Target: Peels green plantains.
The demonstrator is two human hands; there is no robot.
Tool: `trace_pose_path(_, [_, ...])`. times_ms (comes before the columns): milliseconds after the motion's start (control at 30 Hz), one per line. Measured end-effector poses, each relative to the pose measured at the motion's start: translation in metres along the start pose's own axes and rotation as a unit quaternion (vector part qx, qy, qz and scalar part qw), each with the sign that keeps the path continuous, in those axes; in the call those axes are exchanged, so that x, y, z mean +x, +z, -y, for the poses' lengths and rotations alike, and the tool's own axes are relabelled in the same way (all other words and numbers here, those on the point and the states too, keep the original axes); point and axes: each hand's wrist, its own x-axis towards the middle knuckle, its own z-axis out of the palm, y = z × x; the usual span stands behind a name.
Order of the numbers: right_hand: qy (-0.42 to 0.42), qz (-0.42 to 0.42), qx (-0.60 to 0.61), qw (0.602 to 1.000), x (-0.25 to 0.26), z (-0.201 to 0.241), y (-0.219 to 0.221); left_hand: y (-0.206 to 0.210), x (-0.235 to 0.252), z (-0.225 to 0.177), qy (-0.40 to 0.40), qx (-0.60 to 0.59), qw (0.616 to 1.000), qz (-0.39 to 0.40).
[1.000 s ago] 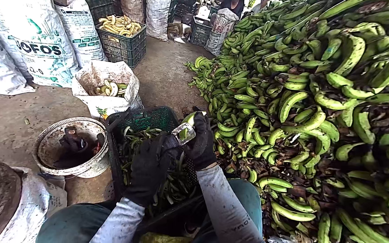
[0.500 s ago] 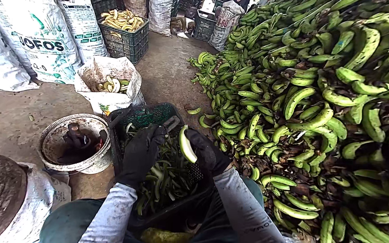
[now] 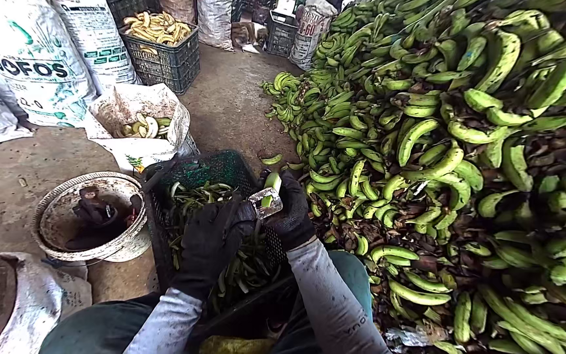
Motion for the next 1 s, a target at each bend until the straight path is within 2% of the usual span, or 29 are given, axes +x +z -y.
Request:
trace_pose_path(133, [-0.043,0.055,-0.211,0.975,0.001,0.009,-0.015,-0.002,0.003,-0.002,-0.045,-0.019,0.997,0.055])
trace_pose_path(267, [-0.044,0.068,-0.341,0.936,-0.002,0.005,-0.019,-0.015,0.020,-0.005,-0.145,-0.043,0.984,0.090])
trace_pose_path(333, [-0.037,0.116,-0.308,0.943,-0.005,-0.003,-0.025,-0.018,0.024,-0.006,-0.132,-0.040,0.987,0.082])
trace_pose_path(467, [-0.055,0.176,-0.129,0.974,0.000,-0.002,-0.032,-0.002,0.012,-0.003,-0.030,-0.028,0.999,0.012])
trace_pose_path(700, [-0.047,0.062,-0.067,0.995,0.002,0.007,-0.019,0.017,0.005,-0.012,0.009,0.023,1.000,0.005])
trace_pose_path(767, [-0.034,0.044,-0.090,0.994,0.002,0.009,-0.022,0.017,0.005,-0.013,0.009,0.031,0.999,0.016])
trace_pose_path(867, [-0.040,0.049,-0.212,0.975,0.001,0.015,-0.030,0.016,0.008,-0.018,-0.020,0.025,0.998,0.057])
trace_pose_path(1000, [-0.092,0.088,-0.394,0.911,-0.004,0.023,-0.037,0.017,0.015,-0.020,-0.086,-0.015,0.991,0.102])
